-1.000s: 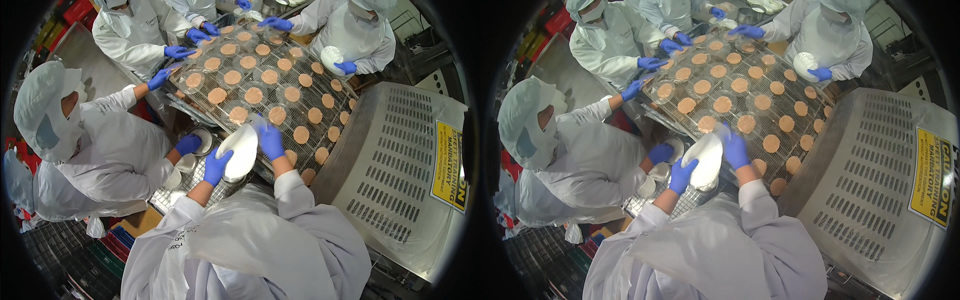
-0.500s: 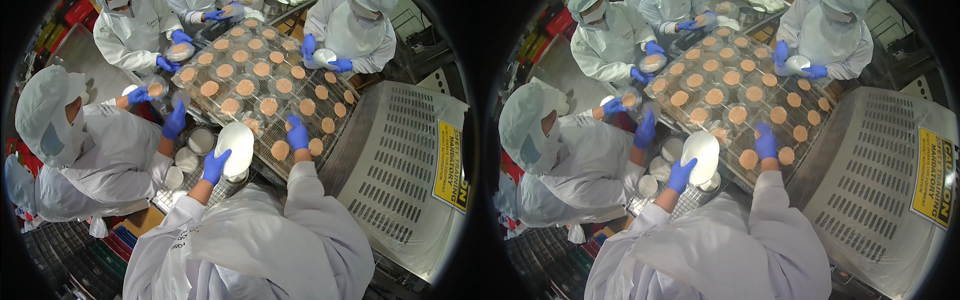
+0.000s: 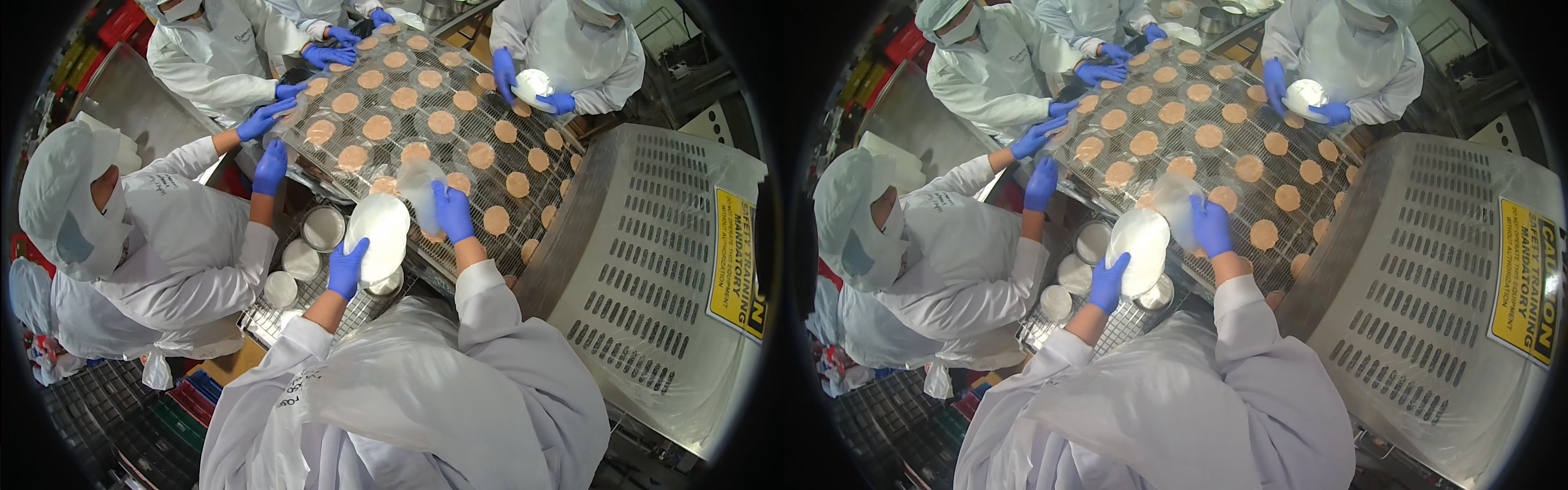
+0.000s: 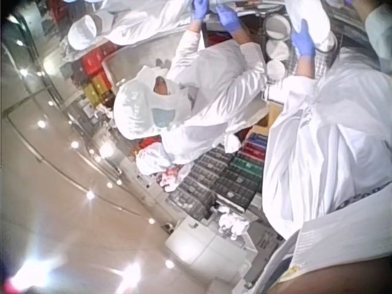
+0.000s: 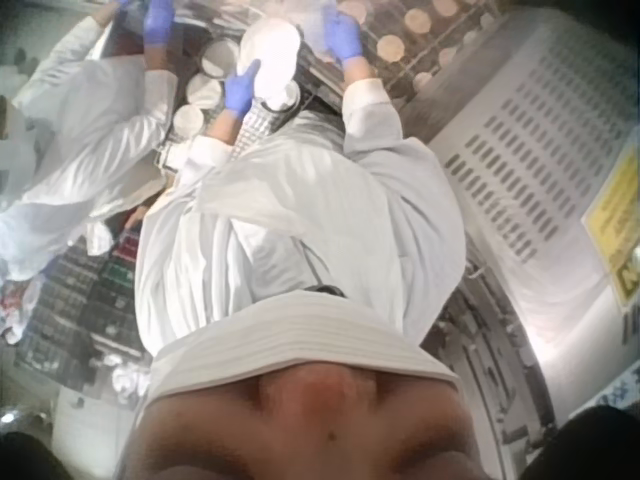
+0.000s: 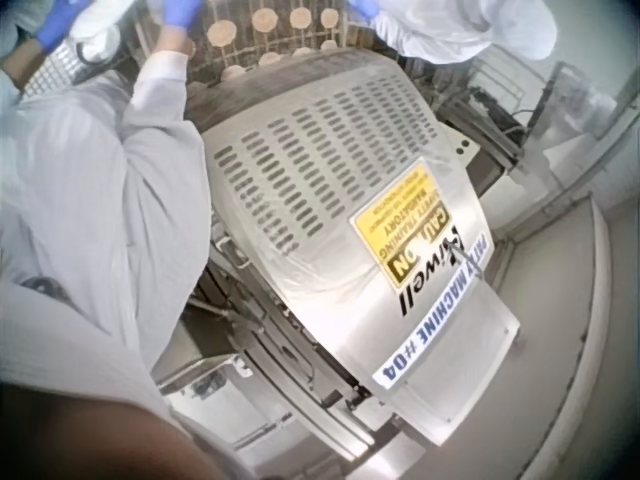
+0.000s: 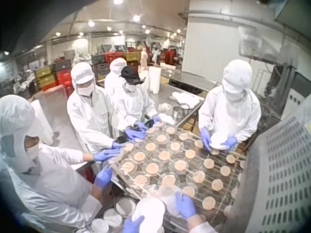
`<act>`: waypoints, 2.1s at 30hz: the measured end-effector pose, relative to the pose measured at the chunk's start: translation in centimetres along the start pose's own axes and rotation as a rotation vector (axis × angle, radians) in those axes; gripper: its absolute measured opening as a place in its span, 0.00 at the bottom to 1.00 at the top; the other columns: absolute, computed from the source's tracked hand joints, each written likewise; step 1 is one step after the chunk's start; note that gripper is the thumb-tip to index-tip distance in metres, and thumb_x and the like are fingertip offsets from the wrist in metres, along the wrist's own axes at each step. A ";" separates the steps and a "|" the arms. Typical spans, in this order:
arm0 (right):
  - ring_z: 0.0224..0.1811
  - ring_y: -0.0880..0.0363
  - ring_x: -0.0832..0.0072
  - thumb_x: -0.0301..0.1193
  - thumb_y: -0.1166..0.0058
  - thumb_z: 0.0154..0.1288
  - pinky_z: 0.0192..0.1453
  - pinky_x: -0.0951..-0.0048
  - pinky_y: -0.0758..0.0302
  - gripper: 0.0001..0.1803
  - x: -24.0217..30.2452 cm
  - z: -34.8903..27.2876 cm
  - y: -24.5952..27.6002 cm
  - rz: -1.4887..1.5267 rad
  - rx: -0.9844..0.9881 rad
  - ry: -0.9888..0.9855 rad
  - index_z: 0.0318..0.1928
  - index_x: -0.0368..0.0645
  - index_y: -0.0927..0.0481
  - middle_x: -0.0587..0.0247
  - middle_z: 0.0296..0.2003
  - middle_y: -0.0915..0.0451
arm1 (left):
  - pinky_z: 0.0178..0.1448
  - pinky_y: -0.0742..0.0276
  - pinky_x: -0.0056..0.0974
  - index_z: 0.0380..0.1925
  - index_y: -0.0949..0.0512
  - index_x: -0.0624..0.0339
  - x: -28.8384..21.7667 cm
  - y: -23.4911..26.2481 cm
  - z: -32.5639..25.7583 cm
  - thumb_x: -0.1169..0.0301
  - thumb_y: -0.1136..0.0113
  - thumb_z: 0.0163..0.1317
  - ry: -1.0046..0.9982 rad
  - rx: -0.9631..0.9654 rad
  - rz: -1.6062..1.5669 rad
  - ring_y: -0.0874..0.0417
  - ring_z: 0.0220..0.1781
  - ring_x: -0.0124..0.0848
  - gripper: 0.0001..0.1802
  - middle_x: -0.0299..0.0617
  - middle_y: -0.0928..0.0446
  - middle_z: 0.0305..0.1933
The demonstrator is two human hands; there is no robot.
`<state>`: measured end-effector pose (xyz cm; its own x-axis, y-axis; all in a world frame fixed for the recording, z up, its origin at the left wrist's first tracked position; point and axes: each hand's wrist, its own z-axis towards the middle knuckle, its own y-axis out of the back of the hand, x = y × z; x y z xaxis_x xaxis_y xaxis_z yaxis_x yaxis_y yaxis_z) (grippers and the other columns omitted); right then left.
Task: The person places white circular discs onto a wire rack filled with round food items. They repeatedly pick up discs and position them on the rack alongside coworkers in a food processing area.
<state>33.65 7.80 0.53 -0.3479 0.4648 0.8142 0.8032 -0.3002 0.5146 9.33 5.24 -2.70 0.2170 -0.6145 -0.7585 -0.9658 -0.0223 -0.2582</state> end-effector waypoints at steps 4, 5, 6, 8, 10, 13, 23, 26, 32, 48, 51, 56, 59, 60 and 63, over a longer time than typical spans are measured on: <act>0.31 0.22 0.59 0.44 0.52 0.62 0.40 0.63 0.28 0.21 -2.9 0.8 1.0 0.104 0.025 0.189 0.38 0.36 0.21 0.49 0.31 0.20 | 0.46 0.22 0.35 0.51 0.30 0.72 1.3 1.1 0.2 0.68 0.37 0.56 -0.046 0.012 0.004 0.19 0.42 0.33 0.25 0.48 0.23 0.46; 0.32 0.22 0.60 0.44 0.51 0.61 0.40 0.63 0.28 0.21 -3.3 1.7 1.7 0.003 0.015 0.177 0.38 0.36 0.21 0.49 0.31 0.20 | 0.46 0.22 0.35 0.51 0.30 0.72 0.9 1.3 0.0 0.68 0.37 0.57 -0.032 0.011 0.014 0.19 0.42 0.33 0.25 0.48 0.23 0.46; 0.33 0.22 0.60 0.43 0.49 0.60 0.40 0.63 0.28 0.20 -3.8 2.5 2.5 -0.098 0.009 0.168 0.38 0.36 0.22 0.49 0.32 0.20 | 0.46 0.22 0.35 0.51 0.30 0.71 0.7 1.6 -0.2 0.69 0.37 0.57 -0.019 0.005 0.023 0.19 0.43 0.33 0.24 0.48 0.23 0.46; 0.33 0.21 0.59 0.41 0.47 0.58 0.41 0.62 0.28 0.19 -5.7 4.0 4.3 -0.211 -0.076 0.252 0.39 0.36 0.22 0.49 0.34 0.20 | 0.46 0.22 0.35 0.51 0.30 0.71 1.2 2.4 -0.1 0.69 0.37 0.57 -0.014 -0.005 -0.002 0.19 0.43 0.33 0.24 0.48 0.23 0.46; 0.35 0.21 0.58 0.40 0.45 0.57 0.42 0.62 0.27 0.19 -6.7 5.6 6.4 -0.148 -0.090 0.205 0.41 0.36 0.22 0.48 0.35 0.20 | 0.46 0.22 0.35 0.51 0.30 0.71 1.7 3.0 0.3 0.69 0.37 0.57 -0.007 -0.016 -0.014 0.19 0.42 0.33 0.24 0.48 0.23 0.45; 0.39 0.22 0.58 0.39 0.48 0.59 0.46 0.64 0.27 0.21 -4.5 7.7 11.1 -0.337 0.014 0.008 0.47 0.36 0.25 0.45 0.39 0.21 | 0.46 0.22 0.35 0.51 0.30 0.71 2.1 3.5 0.6 0.69 0.37 0.57 0.000 -0.030 -0.006 0.19 0.42 0.33 0.24 0.48 0.22 0.45; 0.60 0.34 0.52 0.23 0.64 0.65 0.65 0.62 0.38 0.23 -4.4 4.2 6.0 -0.520 0.172 0.034 0.62 0.42 0.36 0.45 0.60 0.36 | 0.46 0.22 0.35 0.51 0.30 0.72 2.4 2.7 -0.7 0.69 0.37 0.56 -0.014 -0.025 -0.006 0.19 0.43 0.33 0.25 0.48 0.23 0.45; 0.66 0.42 0.54 0.18 0.64 0.58 0.70 0.62 0.46 0.31 -14.0 1.5 -0.2 -1.007 -0.164 0.454 0.65 0.41 0.41 0.45 0.63 0.40 | 0.47 0.22 0.36 0.51 0.30 0.72 2.6 2.3 0.1 0.69 0.38 0.57 -0.006 0.010 0.018 0.19 0.43 0.34 0.25 0.48 0.23 0.46; 0.50 0.24 0.64 0.33 0.51 0.61 0.55 0.69 0.29 0.21 -9.4 5.1 9.7 -0.264 -0.216 -0.179 0.53 0.36 0.28 0.47 0.48 0.23 | 0.48 0.23 0.36 0.52 0.31 0.72 2.1 4.2 0.4 0.69 0.38 0.57 0.028 -0.030 0.017 0.20 0.44 0.34 0.26 0.49 0.24 0.47; 0.67 0.45 0.54 0.31 0.56 0.62 0.65 0.61 0.40 0.22 -4.2 -0.4 2.0 -0.311 0.145 -0.070 0.58 0.50 0.30 0.53 0.64 0.39 | 0.46 0.23 0.35 0.52 0.31 0.72 0.9 4.5 -1.8 0.68 0.38 0.57 -0.024 -0.012 0.013 0.19 0.43 0.33 0.26 0.48 0.23 0.46; 0.59 0.33 0.56 0.29 0.56 0.62 0.60 0.63 0.34 0.18 -3.6 2.8 -1.0 -0.670 -0.241 0.662 0.52 0.48 0.24 0.50 0.57 0.30 | 0.46 0.23 0.35 0.51 0.30 0.72 0.0 3.8 -1.9 0.68 0.38 0.57 -0.018 -0.018 0.007 0.19 0.42 0.33 0.26 0.48 0.23 0.46; 0.55 0.31 0.55 0.23 0.53 0.57 0.59 0.62 0.33 0.19 -5.1 4.9 -5.9 -0.429 0.080 0.383 0.50 0.46 0.24 0.50 0.52 0.27 | 0.46 0.23 0.35 0.50 0.30 0.72 1.4 5.2 -0.1 0.67 0.37 0.56 -0.057 -0.037 0.001 0.19 0.42 0.33 0.25 0.48 0.23 0.46; 0.62 0.38 0.56 0.20 0.54 0.54 0.66 0.62 0.40 0.22 -3.7 1.7 -9.4 -0.435 0.168 0.479 0.52 0.43 0.26 0.50 0.57 0.32 | 0.46 0.23 0.35 0.50 0.30 0.71 1.9 8.0 1.9 0.67 0.37 0.56 -0.010 -0.047 -0.001 0.19 0.43 0.33 0.25 0.48 0.23 0.46; 0.63 0.38 0.56 0.21 0.54 0.55 0.66 0.62 0.41 0.22 -4.5 1.0 -11.2 -0.577 0.058 0.612 0.53 0.43 0.26 0.50 0.57 0.32 | 0.46 0.23 0.35 0.51 0.30 0.71 1.9 8.3 2.1 0.67 0.37 0.56 -0.026 -0.034 -0.052 0.20 0.44 0.33 0.25 0.48 0.23 0.46; 0.66 0.42 0.57 0.22 0.55 0.56 0.69 0.64 0.44 0.23 -6.1 0.6 -12.2 -0.615 0.097 0.644 0.54 0.45 0.28 0.49 0.59 0.34 | 0.47 0.23 0.34 0.51 0.30 0.71 1.2 8.0 1.7 0.67 0.37 0.56 0.019 -0.057 -0.031 0.20 0.44 0.33 0.25 0.48 0.23 0.46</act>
<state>26.31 9.13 -10.90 -0.9109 -0.0463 0.4099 0.4123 -0.0668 0.9086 2.11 5.71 -6.68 0.2445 -0.6273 -0.7394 -0.9654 -0.0861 -0.2462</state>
